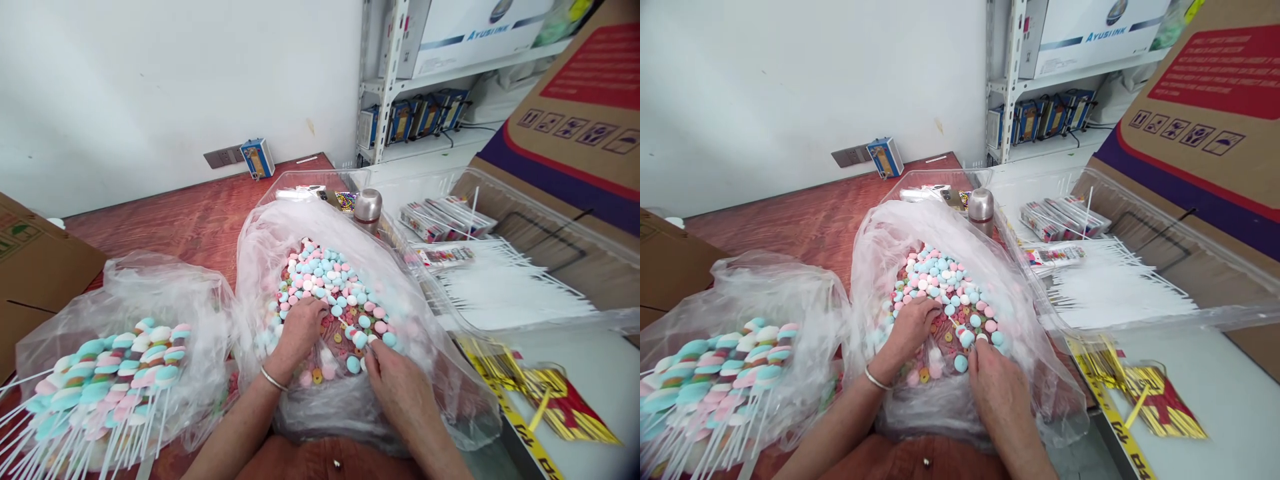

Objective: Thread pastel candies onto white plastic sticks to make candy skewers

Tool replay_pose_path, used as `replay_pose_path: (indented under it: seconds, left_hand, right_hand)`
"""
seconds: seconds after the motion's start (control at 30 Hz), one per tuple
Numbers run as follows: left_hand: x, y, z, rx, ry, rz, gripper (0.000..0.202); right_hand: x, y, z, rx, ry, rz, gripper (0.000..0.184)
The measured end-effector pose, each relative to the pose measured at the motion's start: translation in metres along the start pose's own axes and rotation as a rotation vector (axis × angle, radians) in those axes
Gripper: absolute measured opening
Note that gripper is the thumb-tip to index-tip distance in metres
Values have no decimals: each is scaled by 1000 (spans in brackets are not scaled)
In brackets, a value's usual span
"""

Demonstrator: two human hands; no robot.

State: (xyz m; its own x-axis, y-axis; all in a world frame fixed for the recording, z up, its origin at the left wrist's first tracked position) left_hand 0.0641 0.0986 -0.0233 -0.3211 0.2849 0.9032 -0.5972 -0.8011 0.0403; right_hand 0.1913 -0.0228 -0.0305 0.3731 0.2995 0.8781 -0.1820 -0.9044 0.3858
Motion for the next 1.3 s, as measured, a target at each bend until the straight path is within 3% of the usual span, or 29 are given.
replay_pose_path:
  seconds: [0.13, 0.27, 0.53, 0.63, 0.8, 0.93, 1.07, 1.3]
  left_hand:
    - [14, 12, -12, 60, 81, 79, 18]
    - [20, 23, -12, 96, -68, 57, 20]
    - [-5, 13, 15, 22, -34, 6, 11]
    - [-3, 10, 6, 78, 193, 41, 15]
    - [-22, 15, -21, 260, 923, -49, 20]
    - [-34, 18, -25, 314, 1177, -73, 31]
    - [-41, 19, -28, 348, 1316, -71, 35]
    - [-34, 23, -19, 313, 1199, -81, 30]
  right_hand:
    - [1, 0, 6, -16, -16, -3, 18]
    - [2, -1, 16, -66, -17, -23, 21]
    - [1, 1, 7, -23, -10, 0, 20]
    - [0, 5, 0, 11, -10, 11, 20]
    - [1, 8, -4, 52, -45, 58, 23]
    - [3, 8, -5, 57, -48, 77, 23]
    - [5, 10, -7, 64, -56, 76, 23]
    - [6, 10, -10, 82, -50, 76, 23]
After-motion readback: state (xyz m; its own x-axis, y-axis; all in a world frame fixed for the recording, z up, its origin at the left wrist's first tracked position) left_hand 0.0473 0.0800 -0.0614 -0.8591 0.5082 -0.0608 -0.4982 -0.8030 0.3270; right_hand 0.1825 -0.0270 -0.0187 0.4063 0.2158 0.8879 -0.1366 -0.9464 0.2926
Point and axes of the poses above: each hand's wrist, its own y-axis away from the middle knuckle, its own x-axis out of the back of the hand, z = x × y, the point moved 10 cm from there along -y, towards the middle knuckle, and after that the axes turned 11 degrees about -z, right-handed, at the moved point
